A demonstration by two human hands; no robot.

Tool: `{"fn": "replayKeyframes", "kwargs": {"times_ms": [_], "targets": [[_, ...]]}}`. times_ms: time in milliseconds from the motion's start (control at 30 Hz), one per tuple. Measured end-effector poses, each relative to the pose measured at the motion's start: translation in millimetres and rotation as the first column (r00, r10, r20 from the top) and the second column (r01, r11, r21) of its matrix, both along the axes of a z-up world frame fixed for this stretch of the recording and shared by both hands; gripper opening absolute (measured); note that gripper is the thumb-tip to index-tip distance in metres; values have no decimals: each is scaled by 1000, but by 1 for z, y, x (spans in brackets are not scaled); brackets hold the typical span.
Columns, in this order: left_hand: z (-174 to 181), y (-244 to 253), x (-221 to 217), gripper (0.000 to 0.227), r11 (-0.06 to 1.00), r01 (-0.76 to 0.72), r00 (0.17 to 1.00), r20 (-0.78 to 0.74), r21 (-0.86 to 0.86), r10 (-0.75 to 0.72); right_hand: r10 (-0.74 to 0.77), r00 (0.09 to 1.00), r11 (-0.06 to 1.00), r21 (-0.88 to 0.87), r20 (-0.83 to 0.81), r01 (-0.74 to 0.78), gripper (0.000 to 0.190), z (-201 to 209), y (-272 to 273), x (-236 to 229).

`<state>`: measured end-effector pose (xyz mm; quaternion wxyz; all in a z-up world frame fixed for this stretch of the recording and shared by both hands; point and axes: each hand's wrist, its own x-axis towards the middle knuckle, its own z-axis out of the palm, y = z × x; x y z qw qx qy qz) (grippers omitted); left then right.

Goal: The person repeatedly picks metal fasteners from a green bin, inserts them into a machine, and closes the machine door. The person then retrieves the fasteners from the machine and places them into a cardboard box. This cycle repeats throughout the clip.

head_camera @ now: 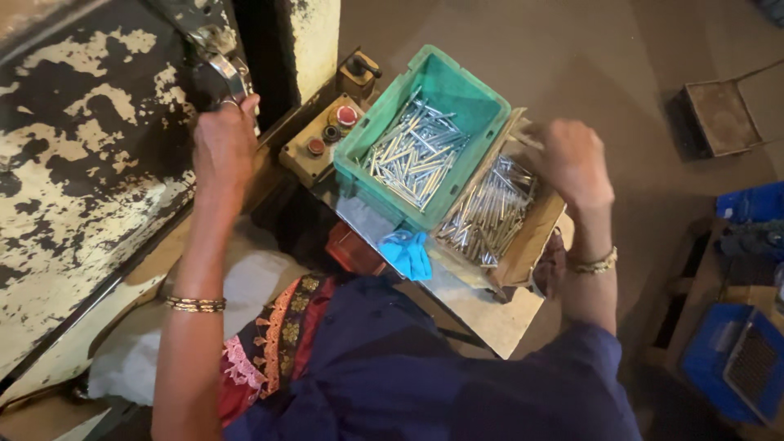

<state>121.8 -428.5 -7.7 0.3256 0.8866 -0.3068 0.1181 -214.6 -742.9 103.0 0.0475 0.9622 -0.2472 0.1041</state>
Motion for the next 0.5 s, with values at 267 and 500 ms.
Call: {"fn": "replayKeyframes", "kwargs": {"times_ms": [267, 500], "targets": [[8, 4, -8, 39, 996, 27, 1000, -5, -81, -28, 375, 815, 922, 265, -443, -280, 31, -165, -85, 163], [11, 0, -7, 45, 1000, -23, 998, -62, -17, 22, 436, 666, 877, 121, -605, -464, 13, -302, -132, 197]]}}
